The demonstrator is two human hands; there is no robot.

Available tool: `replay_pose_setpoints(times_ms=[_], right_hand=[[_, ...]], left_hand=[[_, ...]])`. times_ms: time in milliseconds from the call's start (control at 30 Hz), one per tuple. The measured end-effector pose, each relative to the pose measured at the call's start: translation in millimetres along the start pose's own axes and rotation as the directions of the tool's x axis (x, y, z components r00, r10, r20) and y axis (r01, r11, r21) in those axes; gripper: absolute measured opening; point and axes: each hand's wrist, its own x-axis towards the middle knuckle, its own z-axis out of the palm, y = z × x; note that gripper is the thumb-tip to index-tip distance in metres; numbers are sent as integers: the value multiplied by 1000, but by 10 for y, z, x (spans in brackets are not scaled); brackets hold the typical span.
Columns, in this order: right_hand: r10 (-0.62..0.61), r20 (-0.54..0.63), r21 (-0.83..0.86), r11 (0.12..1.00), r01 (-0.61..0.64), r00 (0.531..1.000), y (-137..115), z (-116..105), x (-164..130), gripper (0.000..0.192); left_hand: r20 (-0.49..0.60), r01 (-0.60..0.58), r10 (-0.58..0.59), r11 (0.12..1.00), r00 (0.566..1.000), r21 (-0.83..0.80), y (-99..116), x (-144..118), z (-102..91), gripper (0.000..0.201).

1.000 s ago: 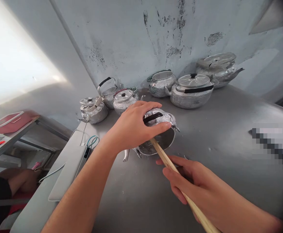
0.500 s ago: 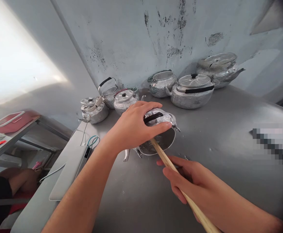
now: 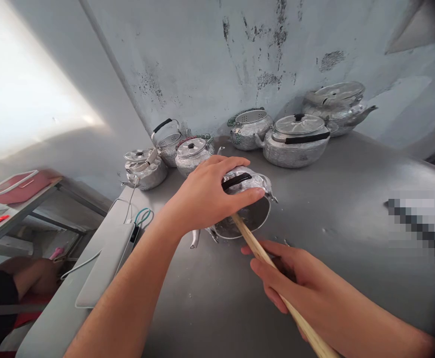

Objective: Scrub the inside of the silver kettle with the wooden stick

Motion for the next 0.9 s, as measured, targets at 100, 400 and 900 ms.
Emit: replay_pose_setpoints(times_ms=[100, 400, 900], right_hand=[[-10, -6, 21, 1000, 10, 1000, -20, -5, 11, 33], [-24, -23, -7, 1000, 24, 999, 0, 7, 2, 36], [128, 112, 37, 990, -133, 985, 68, -18, 77, 38]], left_hand=[[-4, 0, 0, 1000, 1000, 3, 1, -3, 1, 52], [-5, 0, 0, 1000, 1000, -1, -1, -5, -5, 53], [8, -24, 24, 1000, 1000, -7, 1, -12, -18, 54]])
